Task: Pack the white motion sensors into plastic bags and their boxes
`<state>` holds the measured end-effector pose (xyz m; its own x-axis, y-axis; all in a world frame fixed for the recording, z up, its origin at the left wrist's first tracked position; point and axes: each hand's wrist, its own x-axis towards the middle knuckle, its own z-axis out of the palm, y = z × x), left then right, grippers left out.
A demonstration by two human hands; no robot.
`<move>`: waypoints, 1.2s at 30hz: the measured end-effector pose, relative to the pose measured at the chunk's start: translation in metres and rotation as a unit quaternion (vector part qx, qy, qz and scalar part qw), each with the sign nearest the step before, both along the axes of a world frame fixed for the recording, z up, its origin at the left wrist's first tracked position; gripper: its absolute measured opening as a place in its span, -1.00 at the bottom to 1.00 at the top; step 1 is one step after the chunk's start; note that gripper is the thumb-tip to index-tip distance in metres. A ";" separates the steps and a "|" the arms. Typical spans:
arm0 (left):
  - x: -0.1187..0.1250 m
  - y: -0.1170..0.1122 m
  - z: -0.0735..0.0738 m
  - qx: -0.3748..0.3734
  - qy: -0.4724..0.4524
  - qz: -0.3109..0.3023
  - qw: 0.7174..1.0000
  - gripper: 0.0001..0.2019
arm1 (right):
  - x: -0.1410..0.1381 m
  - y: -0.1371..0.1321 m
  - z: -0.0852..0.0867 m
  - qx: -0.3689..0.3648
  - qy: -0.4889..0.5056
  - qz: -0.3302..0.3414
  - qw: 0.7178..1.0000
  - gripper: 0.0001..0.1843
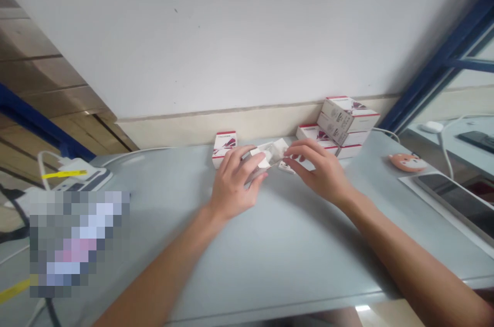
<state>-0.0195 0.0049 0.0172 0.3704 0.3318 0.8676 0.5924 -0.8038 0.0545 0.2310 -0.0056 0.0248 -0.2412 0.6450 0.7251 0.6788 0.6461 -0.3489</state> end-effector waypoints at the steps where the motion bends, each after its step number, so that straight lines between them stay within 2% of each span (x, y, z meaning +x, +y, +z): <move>1: 0.000 0.000 0.000 0.000 -0.001 0.000 1.000 -0.39 | 0.000 0.000 0.000 -0.002 0.015 -0.004 1.000 -0.89; 5: 0.000 0.001 -0.001 0.007 0.005 0.004 1.000 -0.40 | 0.004 0.007 -0.004 -0.043 0.031 -0.080 0.995 -0.88; 8: 0.000 0.000 -0.001 0.020 0.015 0.007 1.000 -0.41 | 0.012 0.014 -0.013 -0.130 -0.050 -0.148 0.979 -0.88; 11: 0.000 -0.001 0.000 0.016 0.019 0.003 1.000 -0.41 | 0.018 0.017 -0.021 -0.186 -0.134 -0.171 0.958 -0.83; 14: 0.000 -0.002 0.001 0.010 0.019 -0.006 1.000 -0.43 | 0.020 0.015 -0.023 -0.194 -0.163 -0.168 0.953 -0.80; 16: 0.000 -0.002 0.002 0.001 0.021 -0.008 1.000 -0.43 | 0.017 0.013 -0.020 -0.177 -0.148 -0.171 0.958 -0.81; 18: 0.000 -0.001 0.001 -0.015 0.024 -0.003 1.000 -0.41 | 0.013 0.010 -0.015 -0.143 -0.095 -0.161 0.972 -0.81; 21: 0.003 0.000 -0.002 -0.036 0.030 0.004 0.999 -0.35 | 0.004 0.005 -0.003 -0.078 0.010 -0.104 0.991 -0.82; 23: 0.005 -0.001 -0.006 -0.039 0.052 0.006 0.998 -0.31 | -0.002 0.001 0.003 -0.035 0.055 -0.077 0.995 -0.84; 26: 0.008 -0.003 -0.011 -0.037 0.087 0.015 0.995 -0.28 | -0.009 -0.005 0.006 0.010 0.089 -0.077 0.993 -0.84; 28: 0.008 -0.005 -0.013 -0.048 0.102 0.018 0.994 -0.30 | -0.010 -0.007 0.006 -0.002 0.079 -0.074 0.994 -0.82; 32: 0.008 -0.010 -0.012 -0.050 0.137 0.023 0.989 -0.34 | -0.009 -0.005 0.003 -0.103 0.046 -0.053 0.992 -0.74; 36: 0.005 -0.011 -0.010 -0.025 0.160 0.010 0.987 -0.33 | -0.007 -0.001 0.002 -0.159 0.095 -0.017 0.983 -0.75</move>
